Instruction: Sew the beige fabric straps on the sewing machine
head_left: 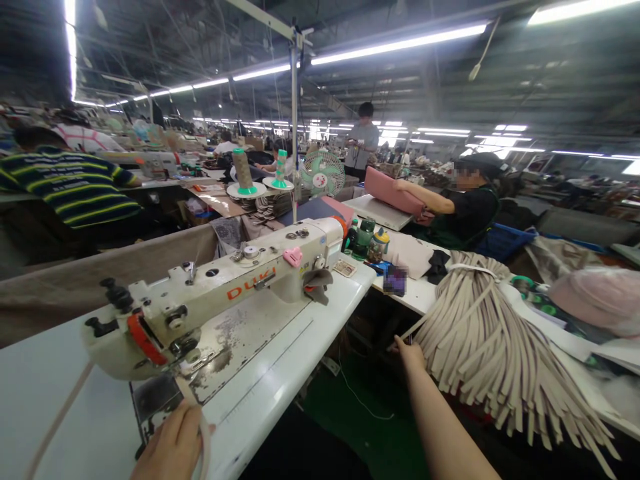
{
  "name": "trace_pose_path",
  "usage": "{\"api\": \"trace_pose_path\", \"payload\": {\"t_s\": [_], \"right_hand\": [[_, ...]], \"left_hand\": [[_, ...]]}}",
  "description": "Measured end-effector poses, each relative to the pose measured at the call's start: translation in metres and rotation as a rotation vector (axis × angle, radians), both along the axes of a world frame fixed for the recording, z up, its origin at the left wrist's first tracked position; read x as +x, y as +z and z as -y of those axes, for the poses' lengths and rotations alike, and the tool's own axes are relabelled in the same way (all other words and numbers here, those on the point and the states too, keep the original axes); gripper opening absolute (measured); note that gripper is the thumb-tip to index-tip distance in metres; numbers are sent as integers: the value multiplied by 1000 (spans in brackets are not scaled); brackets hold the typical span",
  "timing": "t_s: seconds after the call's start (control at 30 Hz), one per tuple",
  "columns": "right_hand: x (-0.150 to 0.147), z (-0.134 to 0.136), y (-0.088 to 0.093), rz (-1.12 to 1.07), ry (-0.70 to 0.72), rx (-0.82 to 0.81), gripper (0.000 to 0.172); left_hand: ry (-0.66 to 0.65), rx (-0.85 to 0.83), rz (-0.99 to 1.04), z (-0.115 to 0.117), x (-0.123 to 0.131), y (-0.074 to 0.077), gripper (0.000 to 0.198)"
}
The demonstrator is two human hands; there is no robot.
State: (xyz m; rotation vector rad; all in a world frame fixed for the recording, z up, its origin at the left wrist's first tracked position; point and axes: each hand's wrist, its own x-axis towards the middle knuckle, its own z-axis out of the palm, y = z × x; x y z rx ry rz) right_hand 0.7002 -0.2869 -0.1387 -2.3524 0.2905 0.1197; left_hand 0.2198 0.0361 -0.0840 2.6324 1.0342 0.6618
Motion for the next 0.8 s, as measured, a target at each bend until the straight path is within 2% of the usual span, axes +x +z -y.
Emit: {"api": "trace_pose_path", "payload": {"t_s": [0.13, 0.27, 0.43, 0.53, 0.63, 0.73, 0.8], "right_hand": [[1, -7, -1, 2, 21, 159, 31], [-6, -15, -5, 35, 42, 273, 27], [-60, -33, -32, -80, 163, 385, 18], [-86, -40, -43, -159, 212, 441, 22], [-73, -38, -33, -95, 141, 495, 30], [-38, -31, -11, 61, 29, 543, 53], [-26, -30, -3, 139, -4, 561, 63]], "left_hand": [[-7, -10, 20, -5, 0, -8, 28], [-9, 3, 29, -5, 0, -9, 30], [-10, 43, 46, 1, 4, -6, 26], [9, 101, 43, 5, 6, -7, 20], [24, 207, 7, 8, 6, -6, 20], [-26, 241, -32, 13, 1, 1, 22], [-76, 227, -34, 16, -2, 9, 27]]}}
